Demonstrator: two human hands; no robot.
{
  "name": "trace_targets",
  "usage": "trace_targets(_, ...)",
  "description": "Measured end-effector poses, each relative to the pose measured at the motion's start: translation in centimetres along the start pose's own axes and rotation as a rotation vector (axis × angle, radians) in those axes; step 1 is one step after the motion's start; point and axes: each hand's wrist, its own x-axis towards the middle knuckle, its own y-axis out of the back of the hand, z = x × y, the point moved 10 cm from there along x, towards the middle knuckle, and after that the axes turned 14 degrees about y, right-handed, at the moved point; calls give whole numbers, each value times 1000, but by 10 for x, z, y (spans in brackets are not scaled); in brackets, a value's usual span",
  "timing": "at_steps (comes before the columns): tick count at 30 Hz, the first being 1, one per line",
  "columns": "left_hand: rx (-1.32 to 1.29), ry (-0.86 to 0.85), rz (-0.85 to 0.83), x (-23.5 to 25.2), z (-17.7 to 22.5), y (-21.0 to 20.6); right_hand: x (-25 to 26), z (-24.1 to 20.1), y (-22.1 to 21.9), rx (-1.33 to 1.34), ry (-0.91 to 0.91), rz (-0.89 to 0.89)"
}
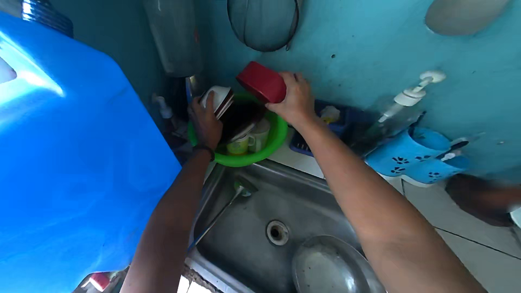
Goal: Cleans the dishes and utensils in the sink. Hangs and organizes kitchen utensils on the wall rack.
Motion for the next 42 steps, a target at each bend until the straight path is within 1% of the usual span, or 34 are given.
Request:
trace_targets(4,67,92,-100,3,8,-9,6,5,-23,-22,61,-83)
trace_targets(6,115,123,-167,5,12,-13,6,11,-32,-6,47,-109)
trace_targets(9,218,192,-370,10,13,-20,3,20,-43,25,15,-130)
trace_targets(11,274,187,-462,9,15,-24,1,22,-47,42,2,-141)
trace_targets(14,357,147,-539,9,16,-27,-1,24,-47,63,1,-136)
trace_targets(19,442,142,-600,8,15,-31,0,25,-52,81,28,-147)
trace_targets(23,459,122,-619,8,12,-31,0,24,-57,89,8,-225)
trace_targets(25,383,102,-621,5,15,-24,-3,18,-51,107,-6,-241)
trace_targets(27,199,81,-536,-9,22,3,-13,6,-29,151,18,-155)
trace_targets(29,-30,18,-330,-45,27,48,-36,-10,7,221,99,1)
trace_targets(30,-90,-25,-269,-74,24,62,-55,-18,25,259,152,81)
trace_targets(31,-76,-58,-299,-107,18,64,-79,-25,42,289,203,149)
trace_targets(32,-5,-43,-414,-139,7,54,-107,-31,53,310,238,184)
trace_targets(33,118,17,-593,-169,-8,35,-138,-37,59,319,255,177)
trace_targets(35,350,146,-963,-222,-39,2,-200,-44,56,333,240,44)
trace_targets(36,417,163,-1056,-241,-51,-11,-228,-42,48,336,205,-41)
trace_targets(37,481,147,-1100,-254,-59,-19,-256,-36,37,349,139,-139)
trace_targets(39,602,71,-1117,-270,-65,-25,-311,-16,10,369,-59,-351)
trace_targets(41,637,9,-1080,-268,-54,-13,-356,3,-10,347,-217,-536)
trace_targets(42,627,-25,-1060,-267,-47,-5,-377,14,-16,333,-279,-600)
